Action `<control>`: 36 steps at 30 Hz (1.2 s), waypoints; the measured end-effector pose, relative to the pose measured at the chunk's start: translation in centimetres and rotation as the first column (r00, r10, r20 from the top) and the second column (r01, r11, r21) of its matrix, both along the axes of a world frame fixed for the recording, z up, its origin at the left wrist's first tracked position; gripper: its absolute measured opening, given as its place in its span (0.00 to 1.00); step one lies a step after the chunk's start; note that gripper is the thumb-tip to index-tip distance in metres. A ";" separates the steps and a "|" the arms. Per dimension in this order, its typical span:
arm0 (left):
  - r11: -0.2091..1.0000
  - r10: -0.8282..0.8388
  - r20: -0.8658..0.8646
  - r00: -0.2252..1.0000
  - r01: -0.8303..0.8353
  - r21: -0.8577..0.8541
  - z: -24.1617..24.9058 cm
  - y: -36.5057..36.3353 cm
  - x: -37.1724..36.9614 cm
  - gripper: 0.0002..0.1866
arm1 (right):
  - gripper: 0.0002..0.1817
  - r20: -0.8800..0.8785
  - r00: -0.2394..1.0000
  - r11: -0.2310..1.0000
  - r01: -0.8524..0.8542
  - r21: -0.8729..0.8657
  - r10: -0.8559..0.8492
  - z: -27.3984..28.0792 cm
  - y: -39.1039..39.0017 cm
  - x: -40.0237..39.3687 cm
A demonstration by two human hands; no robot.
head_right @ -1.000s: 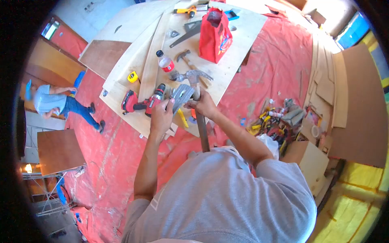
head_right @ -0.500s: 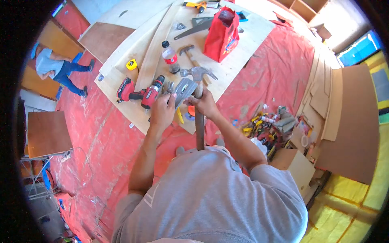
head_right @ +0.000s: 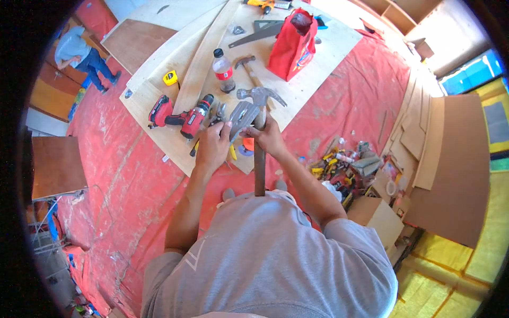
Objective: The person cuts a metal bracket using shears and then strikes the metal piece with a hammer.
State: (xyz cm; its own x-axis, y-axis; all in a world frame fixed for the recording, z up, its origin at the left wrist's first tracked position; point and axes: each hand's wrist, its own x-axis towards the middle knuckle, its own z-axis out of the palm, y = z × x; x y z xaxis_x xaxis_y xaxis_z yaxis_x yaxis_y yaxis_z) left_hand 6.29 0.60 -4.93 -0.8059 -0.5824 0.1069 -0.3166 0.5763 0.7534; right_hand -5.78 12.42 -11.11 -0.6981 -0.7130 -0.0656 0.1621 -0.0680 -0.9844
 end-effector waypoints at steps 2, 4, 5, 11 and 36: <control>1.000 -0.010 0.006 1.000 0.010 0.014 -0.1 -0.1 0.0 0.21 | 0.20 -0.019 1.000 1.000 0.009 0.000 -0.009 0.2 0.0 0.1; 0.999 -0.015 0.022 1.000 0.014 0.030 0.1 -0.2 0.0 0.21 | 0.21 -0.010 1.000 1.000 0.006 -0.010 -0.006 -0.3 -0.1 -0.1; 0.999 -0.022 0.011 1.000 0.021 0.032 0.0 -0.3 0.0 0.22 | 0.22 -0.006 1.000 1.000 0.004 -0.015 -0.004 -0.7 -0.1 -0.2; 0.974 -0.125 -0.065 0.990 0.135 0.180 -2.1 -1.8 0.0 0.23 | 0.23 0.000 0.999 0.993 -0.035 0.117 0.035 -1.4 -0.2 -0.2; 0.511 -0.515 0.155 0.843 0.157 0.845 -14.3 -2.4 -3.6 0.19 | 0.13 -0.298 0.950 0.927 0.194 0.322 -0.096 -0.1 12.9 -4.3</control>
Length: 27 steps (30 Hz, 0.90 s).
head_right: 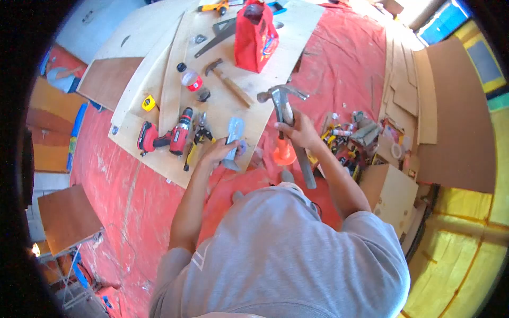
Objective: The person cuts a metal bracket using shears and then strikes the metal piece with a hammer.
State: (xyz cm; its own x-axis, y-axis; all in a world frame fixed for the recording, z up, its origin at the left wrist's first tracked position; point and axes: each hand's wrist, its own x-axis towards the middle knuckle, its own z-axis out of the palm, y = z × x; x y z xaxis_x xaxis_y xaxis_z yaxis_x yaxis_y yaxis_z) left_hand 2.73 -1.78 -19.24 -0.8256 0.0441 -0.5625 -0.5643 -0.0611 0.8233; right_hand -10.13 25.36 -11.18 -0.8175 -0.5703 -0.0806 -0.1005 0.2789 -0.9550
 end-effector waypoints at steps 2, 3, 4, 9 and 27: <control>0.966 -0.163 -0.001 0.987 0.159 -0.204 -2.2 0.5 -2.6 0.19 | 0.13 0.042 0.999 0.998 0.010 0.061 -0.012 1.0 1.6 1.3; 0.931 -0.199 0.013 0.980 0.194 -0.308 -2.8 0.7 -3.5 0.18 | 0.13 0.062 0.997 0.998 0.037 0.056 -0.040 0.7 2.3 2.0; 0.919 -0.222 -0.062 0.973 0.188 -0.347 -4.4 0.8 -4.3 0.19 | 0.13 0.081 0.994 0.997 0.063 0.051 -0.067 0.3 2.9 2.6; 0.818 -0.375 -0.158 0.913 0.245 -0.521 -8.5 0.6 -5.8 0.24 | 0.15 0.175 0.959 0.974 0.217 0.061 -0.224 -1.6 5.7 5.5; 0.841 -0.411 -0.527 0.744 0.086 -0.535 2.8 5.7 -0.8 0.27 | 0.16 0.164 0.986 0.986 0.053 -0.159 -0.026 1.3 -2.1 4.2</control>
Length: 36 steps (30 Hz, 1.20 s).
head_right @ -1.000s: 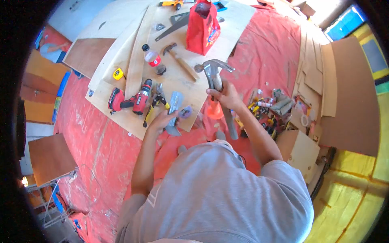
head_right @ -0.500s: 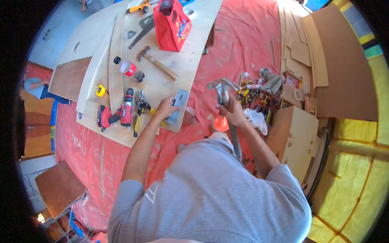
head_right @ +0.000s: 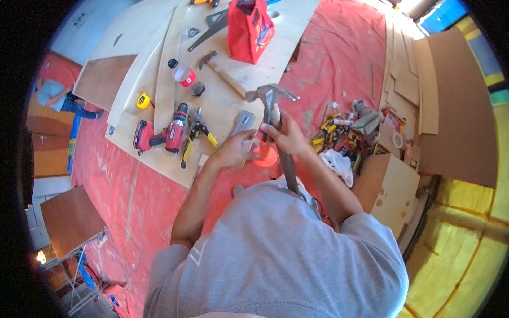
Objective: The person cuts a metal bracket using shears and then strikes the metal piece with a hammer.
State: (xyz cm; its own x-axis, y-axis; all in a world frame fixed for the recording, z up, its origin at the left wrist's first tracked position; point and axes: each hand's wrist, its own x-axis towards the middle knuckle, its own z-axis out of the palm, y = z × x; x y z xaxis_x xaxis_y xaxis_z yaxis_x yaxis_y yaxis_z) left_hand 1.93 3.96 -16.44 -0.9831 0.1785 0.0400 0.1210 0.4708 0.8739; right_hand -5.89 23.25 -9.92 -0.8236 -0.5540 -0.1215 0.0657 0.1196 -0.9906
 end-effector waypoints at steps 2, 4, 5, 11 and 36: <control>0.990 0.113 0.109 0.988 -0.122 0.077 2.1 2.7 1.1 0.28 | 0.16 0.077 0.995 0.993 -0.049 -0.106 0.058 1.3 -1.4 -0.4; 0.971 0.179 0.175 0.968 -0.202 0.123 2.9 3.3 1.7 0.28 | 0.15 0.080 0.987 0.990 -0.136 -0.037 0.139 2.0 -2.5 -0.7; 0.966 0.192 0.187 0.964 -0.219 0.138 2.9 3.3 1.9 0.29 | 0.15 0.081 0.981 0.984 -0.177 -0.002 0.177 2.2 -2.9 -0.9; 0.791 0.335 -0.073 0.939 -0.323 -0.520 -0.2 -0.9 1.7 0.22 | 0.14 -0.182 0.981 0.992 -0.040 0.122 0.062 -2.0 -2.6 -2.4; 0.721 0.585 0.213 0.783 -0.382 -0.578 -5.1 -0.9 15.2 0.24 | 0.17 -0.314 0.943 0.994 -0.100 0.048 0.110 -7.8 -13.0 -8.4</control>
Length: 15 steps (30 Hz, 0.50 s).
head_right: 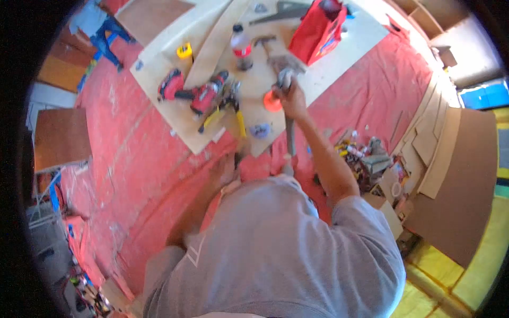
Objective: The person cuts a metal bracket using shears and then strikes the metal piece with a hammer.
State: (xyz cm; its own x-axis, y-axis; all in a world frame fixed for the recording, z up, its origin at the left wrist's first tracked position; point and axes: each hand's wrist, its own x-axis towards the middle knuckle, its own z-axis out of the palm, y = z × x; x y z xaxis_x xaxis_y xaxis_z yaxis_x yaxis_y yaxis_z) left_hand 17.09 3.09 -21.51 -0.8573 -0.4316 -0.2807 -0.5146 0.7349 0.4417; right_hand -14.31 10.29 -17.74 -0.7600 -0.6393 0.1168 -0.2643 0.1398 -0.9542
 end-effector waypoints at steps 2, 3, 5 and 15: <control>0.999 0.032 0.024 0.999 -0.033 0.036 0.7 0.6 -0.7 0.24 | 0.17 0.033 0.999 1.000 -0.021 0.005 0.021 0.1 0.3 -0.1; 0.998 0.041 0.025 0.999 -0.042 0.047 1.0 0.7 -1.2 0.24 | 0.17 0.036 0.999 0.999 -0.033 0.010 0.033 0.6 0.5 -0.2; 1.000 -0.002 0.019 1.000 0.002 0.004 0.0 0.7 -1.6 0.23 | 0.17 0.043 0.999 0.999 -0.022 0.029 0.021 1.3 0.8 0.0; 0.962 -0.120 0.110 0.987 0.143 -0.231 -0.4 1.9 -1.9 0.20 | 0.16 -0.025 0.975 0.950 0.211 -0.229 -0.222 4.3 2.9 1.0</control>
